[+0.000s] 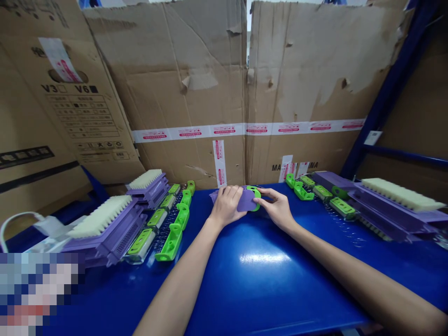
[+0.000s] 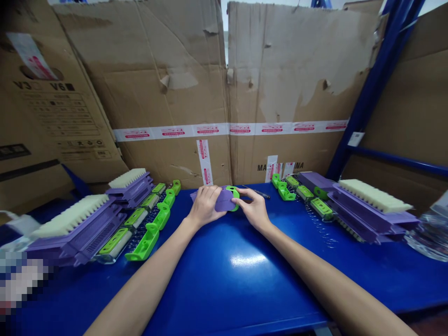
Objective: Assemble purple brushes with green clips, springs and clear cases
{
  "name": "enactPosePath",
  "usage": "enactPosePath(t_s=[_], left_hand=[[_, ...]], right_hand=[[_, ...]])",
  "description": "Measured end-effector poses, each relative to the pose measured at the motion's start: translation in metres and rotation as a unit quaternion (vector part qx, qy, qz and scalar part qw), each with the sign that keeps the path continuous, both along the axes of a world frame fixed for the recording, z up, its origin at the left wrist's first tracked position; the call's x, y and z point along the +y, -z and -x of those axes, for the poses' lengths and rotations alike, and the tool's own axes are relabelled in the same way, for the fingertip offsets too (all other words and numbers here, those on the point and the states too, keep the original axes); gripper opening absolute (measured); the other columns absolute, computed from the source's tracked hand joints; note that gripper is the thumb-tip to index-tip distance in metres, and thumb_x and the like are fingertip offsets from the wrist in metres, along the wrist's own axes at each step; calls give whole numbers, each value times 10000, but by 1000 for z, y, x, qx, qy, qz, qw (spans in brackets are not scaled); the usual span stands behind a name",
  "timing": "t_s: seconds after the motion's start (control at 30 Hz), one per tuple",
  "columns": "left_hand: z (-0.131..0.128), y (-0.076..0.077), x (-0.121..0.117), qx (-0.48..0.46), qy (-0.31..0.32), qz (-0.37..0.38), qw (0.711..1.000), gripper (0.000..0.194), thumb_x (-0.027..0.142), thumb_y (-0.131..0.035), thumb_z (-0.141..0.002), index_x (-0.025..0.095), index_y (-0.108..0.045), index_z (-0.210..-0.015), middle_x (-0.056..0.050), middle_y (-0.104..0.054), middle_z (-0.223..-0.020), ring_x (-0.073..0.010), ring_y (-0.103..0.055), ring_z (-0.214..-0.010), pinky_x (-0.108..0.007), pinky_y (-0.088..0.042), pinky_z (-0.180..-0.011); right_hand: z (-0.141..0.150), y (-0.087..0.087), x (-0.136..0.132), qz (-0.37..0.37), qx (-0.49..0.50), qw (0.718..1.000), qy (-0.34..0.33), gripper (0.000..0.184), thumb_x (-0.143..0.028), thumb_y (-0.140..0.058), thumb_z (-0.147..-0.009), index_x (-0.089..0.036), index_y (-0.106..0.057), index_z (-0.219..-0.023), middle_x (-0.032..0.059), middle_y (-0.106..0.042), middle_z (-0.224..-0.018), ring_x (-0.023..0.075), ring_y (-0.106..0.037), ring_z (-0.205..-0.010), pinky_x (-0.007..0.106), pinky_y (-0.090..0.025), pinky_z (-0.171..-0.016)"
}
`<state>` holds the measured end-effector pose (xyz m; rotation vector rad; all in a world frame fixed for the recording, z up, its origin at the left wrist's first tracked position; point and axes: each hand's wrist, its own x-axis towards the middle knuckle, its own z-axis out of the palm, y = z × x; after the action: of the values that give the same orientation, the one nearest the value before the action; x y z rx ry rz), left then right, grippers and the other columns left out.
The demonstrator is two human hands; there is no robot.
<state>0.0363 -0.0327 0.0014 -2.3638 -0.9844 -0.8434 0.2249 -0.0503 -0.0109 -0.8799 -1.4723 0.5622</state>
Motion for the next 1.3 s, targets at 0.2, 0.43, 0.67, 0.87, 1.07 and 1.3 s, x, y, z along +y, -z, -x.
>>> enactPosePath(t_s=[0.2,0.43,0.67,0.87,1.07,1.3], left_hand=[[-3,5,3,-10,39,-18,999,631,321,-682,-677,162,-419,-1228,-139,-565,-1109,-303,-527,-1021,-460,-413,-897],[-7,6,3,3,41,-33,999,683,296,-678,-700,137,-373,-1290,-136,-558,-1096,-296,-534,-1009,-433,-434,-894],[-8,2,-1,28,0,-23,999,571,334,-622,-735,115,-468,-1239,-149,-589,-1097,-297,-541,-1015,-445,-399,-928],[-8,5,-1,35,-24,-34,999,627,482,-525,-816,111,-433,-1312,-178,-544,-1259,-300,-493,-1170,-482,-277,-1053],[-7,7,1,3,-73,-41,996,661,596,-485,-809,106,-507,-1252,-222,-505,-1309,-335,-449,-1235,-519,-267,-1058],[-2,14,11,-54,-115,-20,992,549,549,-509,-823,135,-541,-1181,-176,-604,-1193,-296,-536,-1142,-514,-263,-1056]], right_hand=[[-1,-3,2,-15,-29,999,10,337,-415,-723,-686,-187,-712,-935,69,-698,-978,212,-639,-897,359,-521,-806],[-6,-5,4,-19,-122,992,-1,346,-367,-672,-754,-209,-683,-1062,76,-647,-1037,200,-611,-935,329,-521,-793],[-5,-3,4,28,-142,989,-33,463,-285,-638,-751,-202,-592,-1204,94,-596,-1162,198,-612,-943,329,-535,-768],[-4,6,13,102,-46,993,-49,497,-327,-611,-754,-195,-552,-1229,102,-618,-1138,210,-621,-938,367,-551,-767],[-2,0,12,179,44,982,-49,533,-373,-637,-737,-174,-527,-1219,110,-626,-1051,205,-631,-848,313,-582,-589],[-6,-2,14,224,71,972,8,426,-354,-566,-789,-145,-548,-1159,97,-642,-938,197,-640,-809,301,-572,-569]])
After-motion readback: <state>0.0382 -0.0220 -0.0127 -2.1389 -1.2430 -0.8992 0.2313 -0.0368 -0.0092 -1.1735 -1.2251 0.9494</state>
